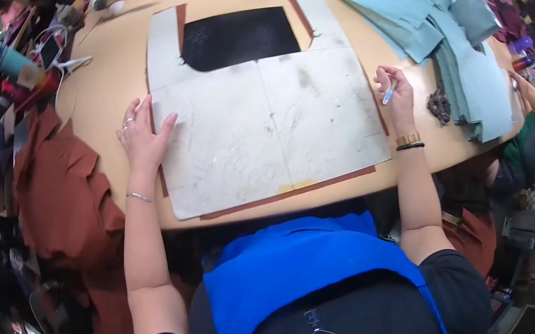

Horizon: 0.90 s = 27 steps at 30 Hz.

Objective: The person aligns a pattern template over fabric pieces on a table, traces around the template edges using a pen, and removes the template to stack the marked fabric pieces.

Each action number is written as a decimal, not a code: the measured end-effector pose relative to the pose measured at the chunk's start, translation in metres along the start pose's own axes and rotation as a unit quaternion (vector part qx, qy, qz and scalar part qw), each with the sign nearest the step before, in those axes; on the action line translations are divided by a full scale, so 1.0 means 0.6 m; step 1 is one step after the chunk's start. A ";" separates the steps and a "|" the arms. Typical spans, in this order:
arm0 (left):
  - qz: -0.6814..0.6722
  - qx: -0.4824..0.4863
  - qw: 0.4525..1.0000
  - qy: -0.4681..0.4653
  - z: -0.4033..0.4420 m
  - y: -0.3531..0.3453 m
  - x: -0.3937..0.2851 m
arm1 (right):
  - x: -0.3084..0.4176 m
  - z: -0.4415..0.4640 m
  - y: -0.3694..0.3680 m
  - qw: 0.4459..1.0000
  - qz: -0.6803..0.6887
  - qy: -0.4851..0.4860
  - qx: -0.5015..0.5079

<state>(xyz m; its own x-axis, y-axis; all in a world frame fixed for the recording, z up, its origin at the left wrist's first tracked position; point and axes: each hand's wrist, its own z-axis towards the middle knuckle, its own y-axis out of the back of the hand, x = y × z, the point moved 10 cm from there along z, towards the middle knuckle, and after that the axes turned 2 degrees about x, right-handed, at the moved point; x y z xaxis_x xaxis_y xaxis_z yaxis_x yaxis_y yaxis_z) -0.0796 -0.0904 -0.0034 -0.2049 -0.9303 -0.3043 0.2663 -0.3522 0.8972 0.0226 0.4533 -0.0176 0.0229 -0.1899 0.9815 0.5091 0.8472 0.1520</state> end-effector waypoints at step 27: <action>-0.051 0.084 0.984 -0.149 0.060 -0.060 -0.242 | 0.089 0.019 -0.391 0.964 -0.068 0.179 0.186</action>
<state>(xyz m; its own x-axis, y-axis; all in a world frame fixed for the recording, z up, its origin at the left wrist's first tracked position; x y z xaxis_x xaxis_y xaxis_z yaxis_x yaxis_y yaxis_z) -0.0935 0.0612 0.0199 -0.4969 -0.8108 -0.3094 0.0767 -0.3962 0.9150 -0.1055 0.2499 0.0007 0.3070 -0.4142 0.8569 0.1867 0.9090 0.3725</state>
